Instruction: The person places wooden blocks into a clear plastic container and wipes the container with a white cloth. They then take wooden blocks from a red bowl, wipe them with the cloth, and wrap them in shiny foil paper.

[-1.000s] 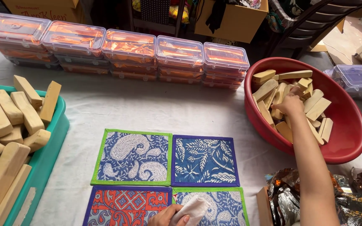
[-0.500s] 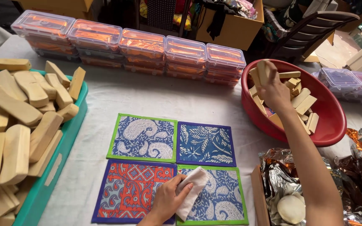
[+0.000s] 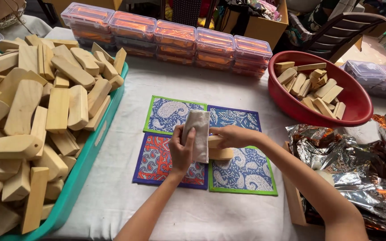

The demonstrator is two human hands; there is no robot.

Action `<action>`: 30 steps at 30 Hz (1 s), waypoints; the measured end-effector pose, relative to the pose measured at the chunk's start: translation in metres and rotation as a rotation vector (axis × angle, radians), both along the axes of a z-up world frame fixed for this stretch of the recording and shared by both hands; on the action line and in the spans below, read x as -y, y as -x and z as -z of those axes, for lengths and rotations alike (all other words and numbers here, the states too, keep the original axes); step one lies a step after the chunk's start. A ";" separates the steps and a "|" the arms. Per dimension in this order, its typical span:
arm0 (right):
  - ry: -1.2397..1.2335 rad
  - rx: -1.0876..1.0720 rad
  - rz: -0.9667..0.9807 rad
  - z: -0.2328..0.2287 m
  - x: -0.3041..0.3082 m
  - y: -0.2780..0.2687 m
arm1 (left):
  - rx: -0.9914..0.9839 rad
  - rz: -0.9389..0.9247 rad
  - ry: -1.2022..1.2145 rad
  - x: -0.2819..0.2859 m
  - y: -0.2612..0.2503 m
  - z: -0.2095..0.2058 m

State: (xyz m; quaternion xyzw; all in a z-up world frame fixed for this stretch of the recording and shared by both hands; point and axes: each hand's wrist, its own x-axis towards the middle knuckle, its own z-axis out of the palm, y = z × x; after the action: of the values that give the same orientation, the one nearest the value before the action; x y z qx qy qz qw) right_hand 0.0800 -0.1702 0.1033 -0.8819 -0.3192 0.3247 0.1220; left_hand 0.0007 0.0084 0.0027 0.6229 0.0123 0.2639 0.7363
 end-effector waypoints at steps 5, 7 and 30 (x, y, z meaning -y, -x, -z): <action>-0.156 0.072 -0.013 0.020 0.021 -0.010 | -0.033 -0.012 -0.066 -0.002 -0.003 0.005; -0.216 0.055 0.046 0.029 0.030 -0.013 | -0.074 0.007 -0.073 -0.002 -0.004 0.006; -1.480 -0.507 0.659 0.090 0.024 0.053 | -0.258 0.525 0.222 0.011 -0.011 0.012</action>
State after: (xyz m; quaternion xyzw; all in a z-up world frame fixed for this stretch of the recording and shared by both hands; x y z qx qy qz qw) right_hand 0.0269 -0.1940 0.0134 -0.5233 -0.1393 0.1679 0.8237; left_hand 0.0116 -0.0028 -0.0094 0.5491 -0.0267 -0.0192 0.8351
